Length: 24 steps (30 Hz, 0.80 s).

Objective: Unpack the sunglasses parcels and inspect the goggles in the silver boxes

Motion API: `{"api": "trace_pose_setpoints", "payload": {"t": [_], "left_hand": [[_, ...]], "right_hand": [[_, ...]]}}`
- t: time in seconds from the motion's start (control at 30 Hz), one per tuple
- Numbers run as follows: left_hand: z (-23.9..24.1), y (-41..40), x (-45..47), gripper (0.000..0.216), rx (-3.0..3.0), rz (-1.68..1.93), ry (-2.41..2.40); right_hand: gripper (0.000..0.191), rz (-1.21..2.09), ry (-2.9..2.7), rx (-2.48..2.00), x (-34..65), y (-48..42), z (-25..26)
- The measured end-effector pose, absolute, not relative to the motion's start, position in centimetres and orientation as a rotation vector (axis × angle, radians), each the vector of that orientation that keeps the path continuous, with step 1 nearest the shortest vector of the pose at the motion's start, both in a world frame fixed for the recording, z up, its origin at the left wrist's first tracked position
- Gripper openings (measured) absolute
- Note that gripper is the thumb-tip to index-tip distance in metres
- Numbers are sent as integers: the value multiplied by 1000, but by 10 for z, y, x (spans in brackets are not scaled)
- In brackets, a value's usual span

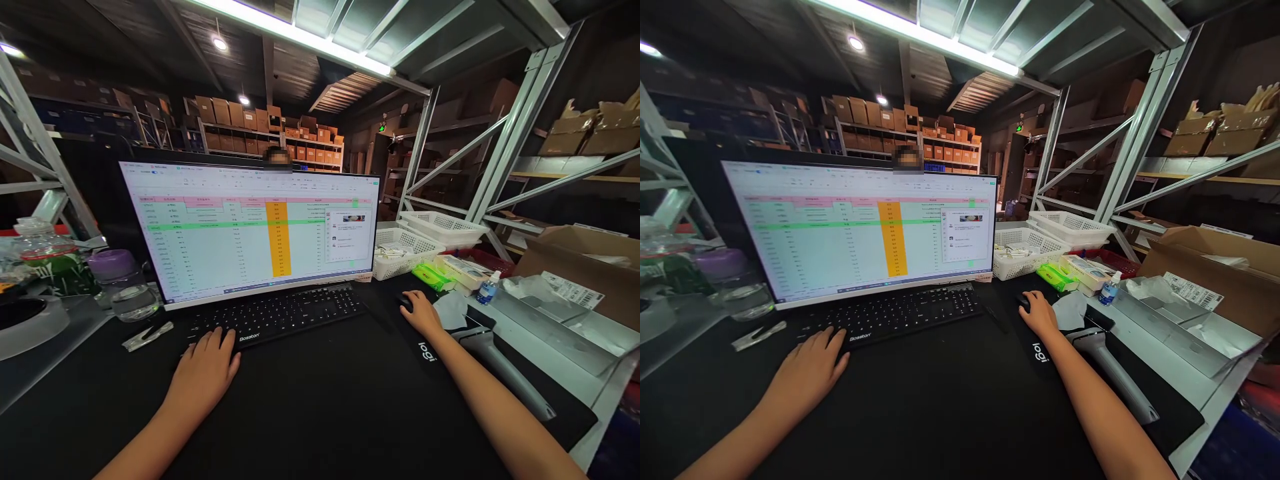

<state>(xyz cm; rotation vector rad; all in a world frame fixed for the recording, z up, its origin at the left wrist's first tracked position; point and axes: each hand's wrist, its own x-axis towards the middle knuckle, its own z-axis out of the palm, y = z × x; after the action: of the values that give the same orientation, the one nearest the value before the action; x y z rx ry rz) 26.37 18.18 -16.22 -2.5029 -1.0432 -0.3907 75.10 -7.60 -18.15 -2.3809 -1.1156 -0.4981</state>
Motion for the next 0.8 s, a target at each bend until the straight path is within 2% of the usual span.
{"api": "trace_pose_setpoints", "payload": {"t": [0.57, 0.8], "left_hand": [[-164, 183, 263, 53, -2451, -350, -1031], [-165, 184, 263, 53, -2484, -396, -1036]], "right_hand": [[35, -506, -1097, -2418, 745, -78, -175], [41, -510, -1085, -2399, 745, -77, -176]]}}
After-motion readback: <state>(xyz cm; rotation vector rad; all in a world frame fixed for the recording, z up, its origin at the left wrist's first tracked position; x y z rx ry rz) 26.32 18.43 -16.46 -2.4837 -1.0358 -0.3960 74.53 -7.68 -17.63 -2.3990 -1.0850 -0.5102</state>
